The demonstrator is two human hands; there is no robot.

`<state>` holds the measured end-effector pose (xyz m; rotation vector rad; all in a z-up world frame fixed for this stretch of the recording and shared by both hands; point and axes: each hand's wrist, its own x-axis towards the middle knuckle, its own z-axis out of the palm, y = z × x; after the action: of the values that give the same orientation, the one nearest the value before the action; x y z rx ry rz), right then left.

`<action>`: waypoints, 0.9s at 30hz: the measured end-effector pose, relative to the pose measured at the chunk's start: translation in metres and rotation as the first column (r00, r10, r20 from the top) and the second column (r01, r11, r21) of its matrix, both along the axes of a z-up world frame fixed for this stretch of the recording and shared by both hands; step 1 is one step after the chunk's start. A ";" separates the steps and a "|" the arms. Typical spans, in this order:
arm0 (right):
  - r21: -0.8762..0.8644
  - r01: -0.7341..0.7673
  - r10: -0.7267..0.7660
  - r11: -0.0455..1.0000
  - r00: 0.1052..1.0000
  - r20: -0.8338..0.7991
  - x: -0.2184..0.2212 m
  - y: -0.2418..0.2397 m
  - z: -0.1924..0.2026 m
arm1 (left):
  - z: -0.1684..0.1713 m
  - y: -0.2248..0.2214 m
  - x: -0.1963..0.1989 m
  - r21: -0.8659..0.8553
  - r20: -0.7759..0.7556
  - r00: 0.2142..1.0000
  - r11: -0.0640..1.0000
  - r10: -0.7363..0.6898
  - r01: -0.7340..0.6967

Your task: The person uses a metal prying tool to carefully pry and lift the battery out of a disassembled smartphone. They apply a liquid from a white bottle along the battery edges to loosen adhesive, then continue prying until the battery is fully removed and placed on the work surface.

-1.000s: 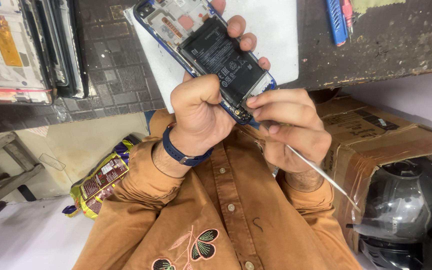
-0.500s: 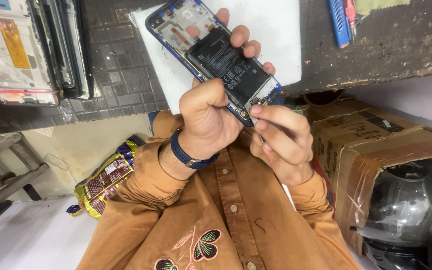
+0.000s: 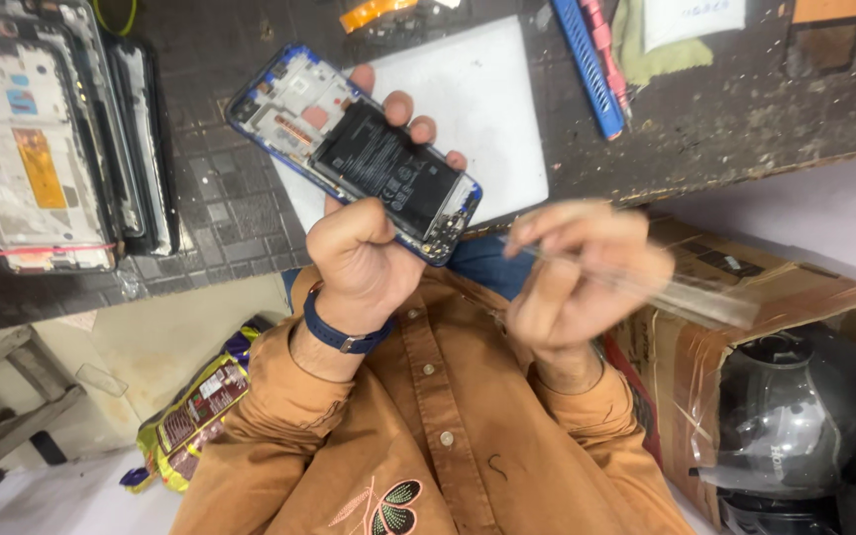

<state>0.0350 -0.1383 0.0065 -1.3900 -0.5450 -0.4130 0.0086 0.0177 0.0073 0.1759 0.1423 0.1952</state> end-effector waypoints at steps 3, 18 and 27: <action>-0.235 0.032 -0.106 0.972 0.945 -0.309 0.020 -0.029 -0.001 | 0.001 0.003 0.001 0.011 -0.007 1.000 1.000 0.010 -0.010; -0.884 0.189 -0.613 0.427 0.780 -0.129 0.139 -0.099 0.013 | 0.014 0.010 0.012 0.034 -0.131 0.991 0.999 0.012 -0.008; -0.704 0.398 -0.516 0.588 0.855 0.053 0.249 -0.125 0.015 | 0.026 0.010 0.014 0.106 -0.189 0.982 0.994 0.030 -0.010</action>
<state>0.2842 -0.2632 0.0210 -2.3133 -0.1805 -0.5335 0.0227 0.0278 0.0329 0.2979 0.3244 0.2060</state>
